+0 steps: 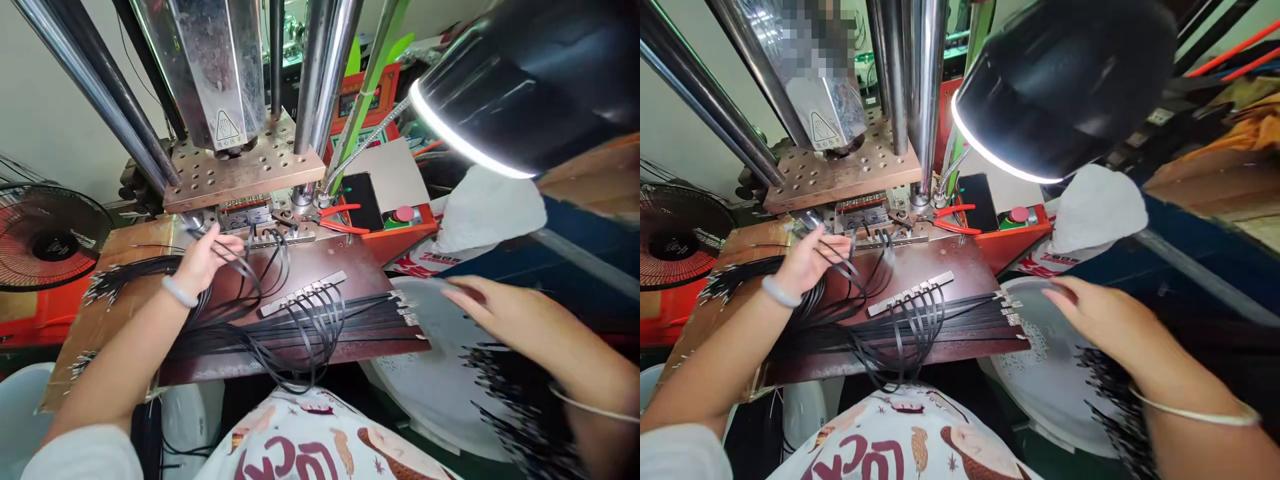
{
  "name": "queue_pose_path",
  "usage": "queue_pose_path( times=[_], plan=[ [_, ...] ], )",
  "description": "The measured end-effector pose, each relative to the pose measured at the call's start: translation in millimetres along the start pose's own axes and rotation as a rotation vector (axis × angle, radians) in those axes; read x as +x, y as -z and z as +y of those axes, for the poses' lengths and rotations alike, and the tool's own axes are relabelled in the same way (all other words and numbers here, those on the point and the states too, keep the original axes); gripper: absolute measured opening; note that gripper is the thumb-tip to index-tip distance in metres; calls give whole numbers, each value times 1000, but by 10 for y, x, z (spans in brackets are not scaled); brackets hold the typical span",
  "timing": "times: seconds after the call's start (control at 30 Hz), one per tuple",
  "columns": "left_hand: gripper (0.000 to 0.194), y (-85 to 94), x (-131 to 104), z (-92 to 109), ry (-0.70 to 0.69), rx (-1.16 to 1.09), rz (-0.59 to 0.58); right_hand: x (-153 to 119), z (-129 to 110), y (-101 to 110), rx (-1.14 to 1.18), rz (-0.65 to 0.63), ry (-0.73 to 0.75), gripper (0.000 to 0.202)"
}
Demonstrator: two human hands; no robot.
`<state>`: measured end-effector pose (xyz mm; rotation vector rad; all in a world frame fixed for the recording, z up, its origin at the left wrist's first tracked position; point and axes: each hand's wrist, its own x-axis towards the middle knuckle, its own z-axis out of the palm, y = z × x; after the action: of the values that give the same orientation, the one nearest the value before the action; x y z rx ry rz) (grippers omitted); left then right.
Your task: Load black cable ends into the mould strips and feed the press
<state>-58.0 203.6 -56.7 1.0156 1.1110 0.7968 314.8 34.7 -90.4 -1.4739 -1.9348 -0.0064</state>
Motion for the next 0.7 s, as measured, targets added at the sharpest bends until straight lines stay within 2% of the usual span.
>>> queue_pose_path(
  times=[0.07, 0.1, 0.13, 0.17, 0.23, 0.27, 0.33, 0.43, 0.5, 0.53, 0.57, 0.63, 0.7],
  plan=[
    [72, -230, 261, -28, 320, 44, -242, 218, 28, -285, -140, -24, -95, 22],
    [75, -383, 351, -48, 427, 47, -331, 408, 4, -451, -119, -95, -104, 26],
    [71, -533, 413, -66, 479, 43, -372, 631, -35, -621, -59, -172, -77, 33],
    [62, -663, 451, -76, 479, 33, -371, 867, -82, -784, -4, -267, -27, 39],
    [42, -833, 471, -60, 375, -1, -298, 1297, -183, -1052, 7, -391, 77, 27],
    [36, -875, 460, -33, 297, -29, -255, 1462, -232, -1145, -18, -405, 116, 21],
    [33, -905, 400, 52, 189, -75, -199, 1672, -317, -1242, -88, -350, 160, 28],
    [39, -873, 202, 211, 220, -80, -276, 1727, -379, -1181, -182, -280, 150, 30],
    [37, -730, 1, 311, 167, -86, -333, 1628, -344, -1046, -222, -289, 116, 25],
    [31, -585, -109, 357, 76, -96, -310, 1539, -301, -966, -211, -317, 109, 24],
    [23, -380, -216, 402, -43, -100, -234, 1426, -247, -887, -168, -371, 118, 23],
    [16, 196, -409, 488, -263, 11, 85, 1148, -131, -758, -21, -534, 171, 21],
    [24, 873, -565, 568, -317, 331, 428, 853, -58, -701, 89, -660, 218, 22]
  ],
)
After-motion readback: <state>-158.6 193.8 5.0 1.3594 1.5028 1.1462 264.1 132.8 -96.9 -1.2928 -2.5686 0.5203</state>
